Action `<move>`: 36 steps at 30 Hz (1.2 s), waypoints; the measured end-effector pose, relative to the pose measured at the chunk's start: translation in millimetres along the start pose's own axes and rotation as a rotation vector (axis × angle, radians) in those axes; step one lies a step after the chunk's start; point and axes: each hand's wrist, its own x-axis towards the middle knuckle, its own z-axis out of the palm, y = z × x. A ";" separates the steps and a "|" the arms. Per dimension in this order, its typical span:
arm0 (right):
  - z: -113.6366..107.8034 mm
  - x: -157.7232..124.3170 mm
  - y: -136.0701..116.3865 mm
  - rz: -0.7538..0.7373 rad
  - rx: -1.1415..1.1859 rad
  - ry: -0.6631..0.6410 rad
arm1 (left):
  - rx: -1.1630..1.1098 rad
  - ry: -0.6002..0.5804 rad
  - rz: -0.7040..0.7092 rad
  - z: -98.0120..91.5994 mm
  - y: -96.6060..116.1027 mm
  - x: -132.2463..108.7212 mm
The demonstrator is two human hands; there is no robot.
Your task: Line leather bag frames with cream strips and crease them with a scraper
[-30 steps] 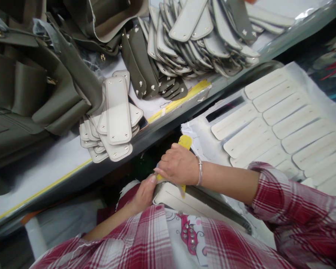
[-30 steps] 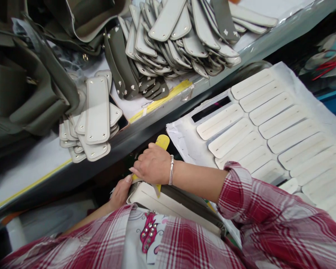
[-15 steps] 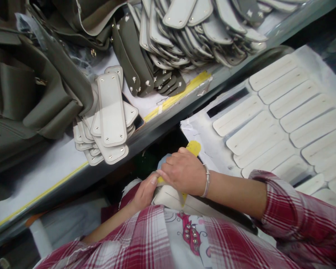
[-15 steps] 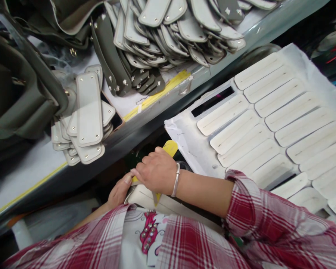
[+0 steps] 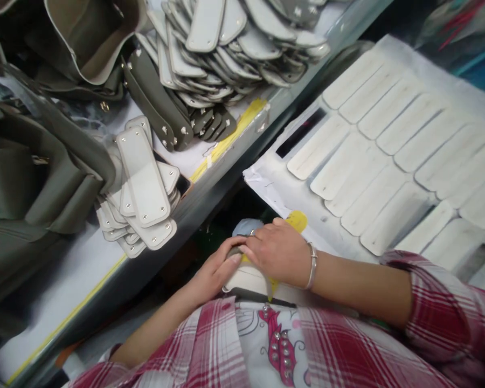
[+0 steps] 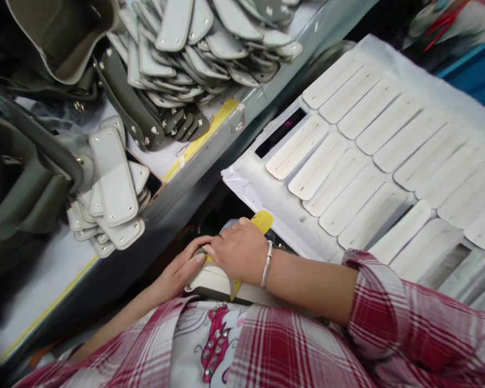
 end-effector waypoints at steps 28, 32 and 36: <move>27.3 -134.7 -128.4 0.599 0.815 0.354 | -0.321 -0.409 -0.209 -32.0 -0.4 -32.1; 60.7 -101.8 -150.1 0.701 1.293 0.430 | -0.497 -0.450 -0.188 -27.6 -9.7 -33.2; 79.1 -64.1 -169.4 0.764 1.729 0.538 | -0.682 -0.423 -0.115 -26.7 -18.6 -36.8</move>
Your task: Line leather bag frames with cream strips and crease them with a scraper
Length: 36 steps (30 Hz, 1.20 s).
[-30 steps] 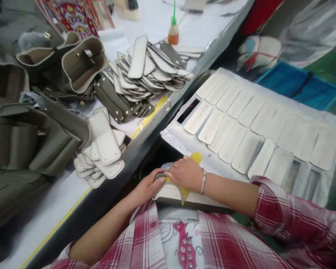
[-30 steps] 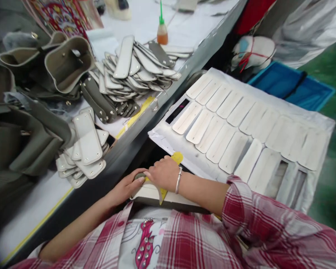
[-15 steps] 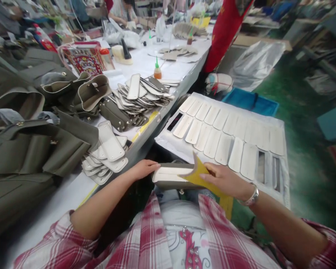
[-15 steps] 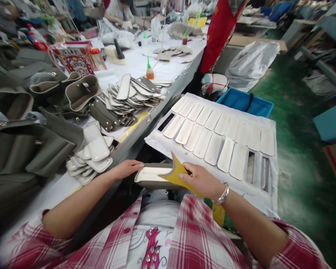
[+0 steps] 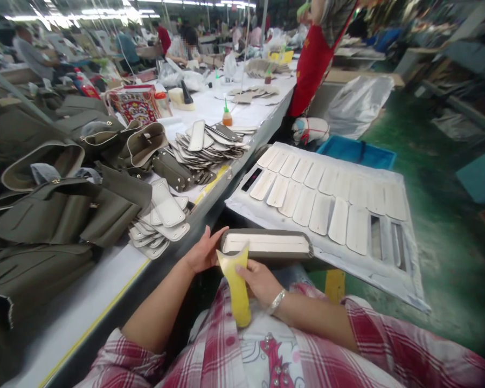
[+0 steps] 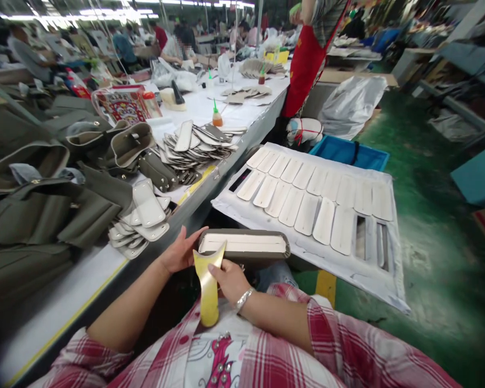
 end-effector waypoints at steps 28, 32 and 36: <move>-9.0 38.0 -7.6 0.329 0.346 -0.223 | 0.771 0.474 0.199 25.9 -0.6 35.7; -6.2 37.2 -11.1 0.342 0.312 -0.181 | 1.099 0.558 0.189 25.2 3.5 38.2; -1.2 34.0 -13.5 0.354 0.266 -0.133 | 1.736 0.551 0.291 34.1 16.3 43.4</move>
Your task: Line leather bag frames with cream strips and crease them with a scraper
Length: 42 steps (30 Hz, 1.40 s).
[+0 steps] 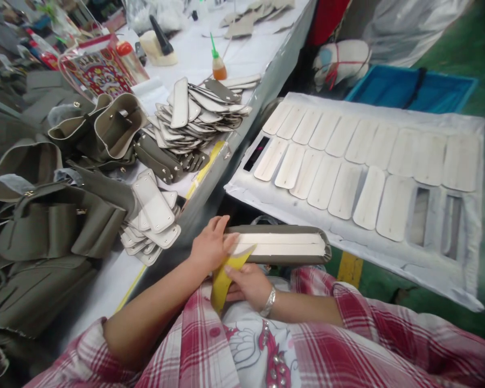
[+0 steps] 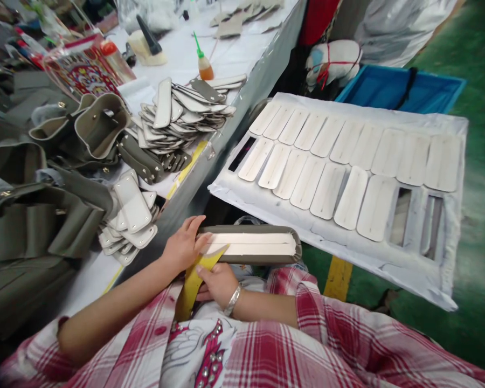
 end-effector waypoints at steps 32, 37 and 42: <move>-103.5 -89.7 -4.9 -0.568 0.022 0.298 | -1.447 -0.003 -0.371 27.5 -24.6 -50.8; -167.0 -103.8 -29.0 -0.698 0.001 0.492 | -1.483 0.045 -0.354 35.6 -17.1 -51.6; -215.1 -112.2 -41.6 -0.690 -0.219 0.611 | -1.249 -0.044 -0.420 22.0 -21.4 -48.4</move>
